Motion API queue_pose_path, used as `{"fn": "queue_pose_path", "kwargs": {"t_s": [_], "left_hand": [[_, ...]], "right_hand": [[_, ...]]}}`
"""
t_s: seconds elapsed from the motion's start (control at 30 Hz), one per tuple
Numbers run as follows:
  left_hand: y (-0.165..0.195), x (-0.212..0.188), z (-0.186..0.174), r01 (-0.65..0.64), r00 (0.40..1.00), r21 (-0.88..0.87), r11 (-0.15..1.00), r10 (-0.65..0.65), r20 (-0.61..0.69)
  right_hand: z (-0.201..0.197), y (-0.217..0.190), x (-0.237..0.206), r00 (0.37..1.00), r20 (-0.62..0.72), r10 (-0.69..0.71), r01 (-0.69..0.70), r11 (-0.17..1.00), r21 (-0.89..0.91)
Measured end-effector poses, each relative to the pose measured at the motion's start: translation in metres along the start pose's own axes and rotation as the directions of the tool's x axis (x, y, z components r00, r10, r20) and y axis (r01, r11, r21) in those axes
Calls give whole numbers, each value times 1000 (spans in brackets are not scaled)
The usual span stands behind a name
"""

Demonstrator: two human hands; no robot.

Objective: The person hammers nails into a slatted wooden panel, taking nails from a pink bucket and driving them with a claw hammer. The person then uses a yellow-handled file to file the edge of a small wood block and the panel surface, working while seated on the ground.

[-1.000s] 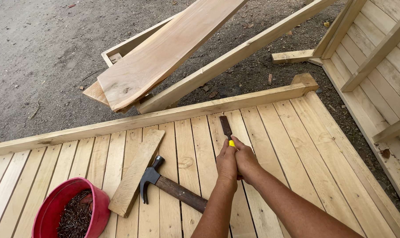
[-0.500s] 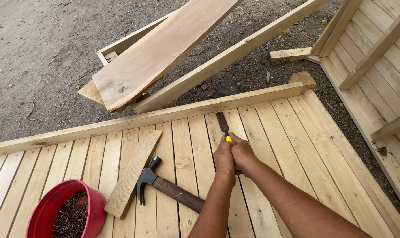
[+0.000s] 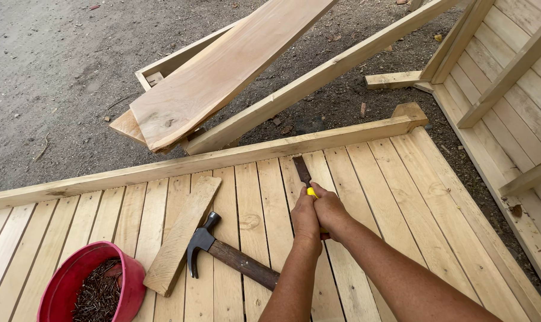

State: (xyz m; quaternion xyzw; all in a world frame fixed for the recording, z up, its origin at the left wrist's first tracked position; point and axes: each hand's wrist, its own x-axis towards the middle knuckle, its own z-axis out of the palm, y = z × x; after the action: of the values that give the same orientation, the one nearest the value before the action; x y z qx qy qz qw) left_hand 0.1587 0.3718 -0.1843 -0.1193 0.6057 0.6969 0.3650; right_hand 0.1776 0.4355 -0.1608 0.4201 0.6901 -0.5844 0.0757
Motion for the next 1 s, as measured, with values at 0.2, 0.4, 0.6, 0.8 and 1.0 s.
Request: {"fn": "queue_pose_path", "kwargs": {"t_s": [0.2, 0.4, 0.6, 0.8, 1.0], "left_hand": [[4, 14, -6, 67, 997, -36, 997, -68, -20], [3, 17, -9, -15, 1000, 40, 999, 15, 4], [6, 12, -13, 42, 999, 25, 999, -43, 4], [5, 20, -14, 80, 996, -55, 995, -81, -20], [8, 23, -17, 21, 1000, -17, 1000, -21, 18]], "right_hand": [[7, -13, -2, 996, -18, 87, -87, 996, -34], [11, -12, 3, 998, -13, 61, -61, 998, -31], [14, -13, -1, 997, -6, 73, -73, 997, -20], [15, -20, -5, 994, -1, 113, -113, 994, -14], [18, -21, -1, 994, -4, 107, -107, 994, -26]]}}
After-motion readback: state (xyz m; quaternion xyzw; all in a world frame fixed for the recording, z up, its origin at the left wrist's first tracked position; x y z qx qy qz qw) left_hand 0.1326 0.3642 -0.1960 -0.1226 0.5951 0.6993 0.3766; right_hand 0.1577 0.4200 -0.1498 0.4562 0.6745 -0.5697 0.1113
